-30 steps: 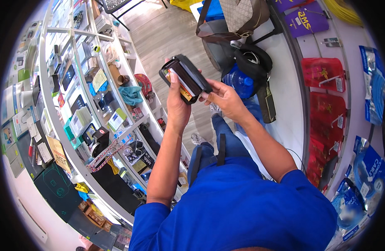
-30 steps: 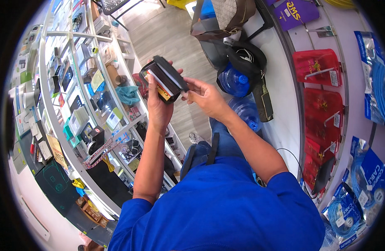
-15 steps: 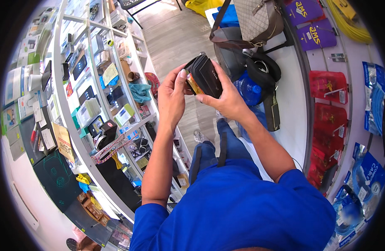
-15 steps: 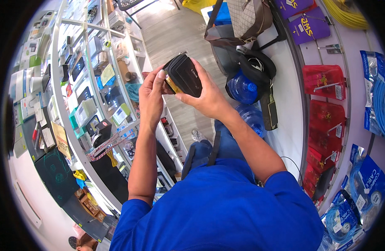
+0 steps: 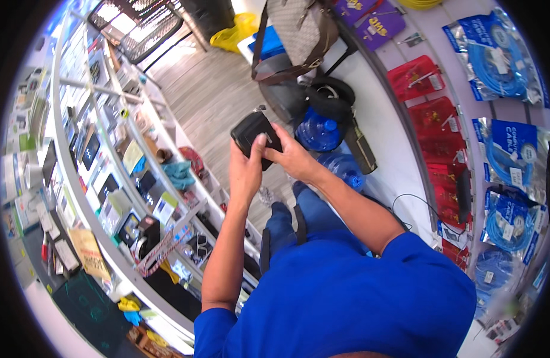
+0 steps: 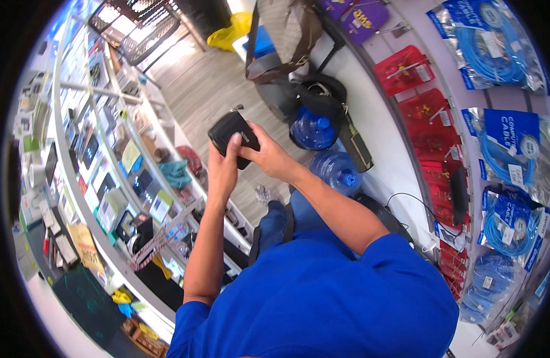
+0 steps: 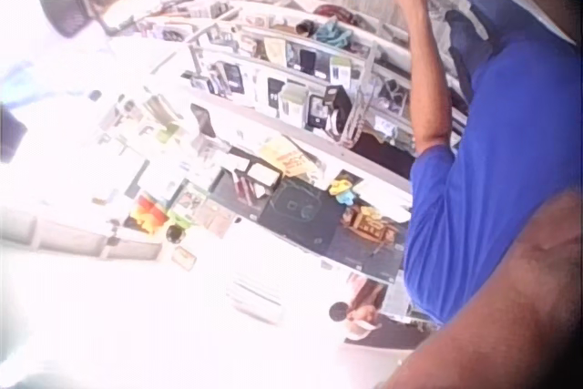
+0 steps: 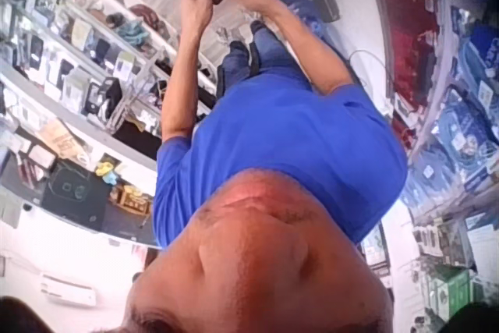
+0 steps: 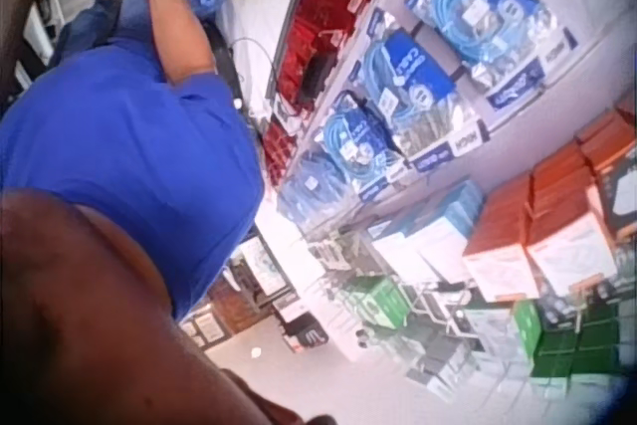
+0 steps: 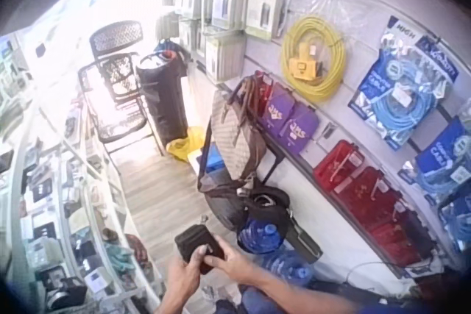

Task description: The person opens a cash drawer, counts banknotes, and places them into a wallet. They then interact with a customer at the counter, handling more cash and a small box. Finally, they place several boxed items onto a display shelf.

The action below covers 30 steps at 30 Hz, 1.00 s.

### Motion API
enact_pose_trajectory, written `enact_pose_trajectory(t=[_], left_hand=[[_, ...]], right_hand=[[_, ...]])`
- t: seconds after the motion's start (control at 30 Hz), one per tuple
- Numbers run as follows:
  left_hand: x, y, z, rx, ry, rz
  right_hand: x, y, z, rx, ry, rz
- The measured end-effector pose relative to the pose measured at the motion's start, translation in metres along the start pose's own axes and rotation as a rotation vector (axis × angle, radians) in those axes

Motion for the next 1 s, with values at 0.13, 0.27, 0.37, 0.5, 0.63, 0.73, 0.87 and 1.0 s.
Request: enact_pose_trajectory(t=[0.13, 0.27, 0.37, 0.5, 0.63, 0.73, 0.87, 1.0], left_hand=[[0.046, -0.069, -0.024, 0.062, -0.151, -0.224], [0.131, -0.19, -0.05, 0.508, -0.743, -0.522], [0.175, -0.297, -0.123, 0.93, -0.749, -0.936], [0.195, -0.367, -0.2, 1.001, -0.395, -1.242], [0.19, -0.372, -0.212, 0.851, -0.258, -1.059], [0.156, -0.339, -0.157, 0.645, -0.506, -0.728], [0.12, -0.342, -0.151, 0.657, -0.912, -0.629], [0.125, -0.357, -0.174, 0.581, -0.887, -0.607]], right_hand=[[-0.008, 0.12, 0.022, -0.03, -0.072, 0.178], [-0.013, 0.316, 0.095, -0.481, -0.177, 0.721], [-0.009, 0.379, 0.115, -0.684, -0.194, 0.913], [0.016, 0.375, 0.118, -0.96, -0.087, 0.776], [0.031, 0.387, 0.109, -1.117, -0.163, 0.714], [0.026, 0.386, 0.091, -1.305, 0.159, 0.656], [0.022, 0.401, 0.091, -0.892, -0.285, 0.604], [0.014, 0.397, 0.075, -0.784, -0.177, 0.53]])
Point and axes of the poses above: each hand's wrist, its own x-axis towards the middle knuckle, its own y-axis out of the back of the hand, z = x × y, the point moved 6 cm from there along x, towards the middle knuckle, and after that the axes turned 6 degrees about -y, right-handed, at the moved point
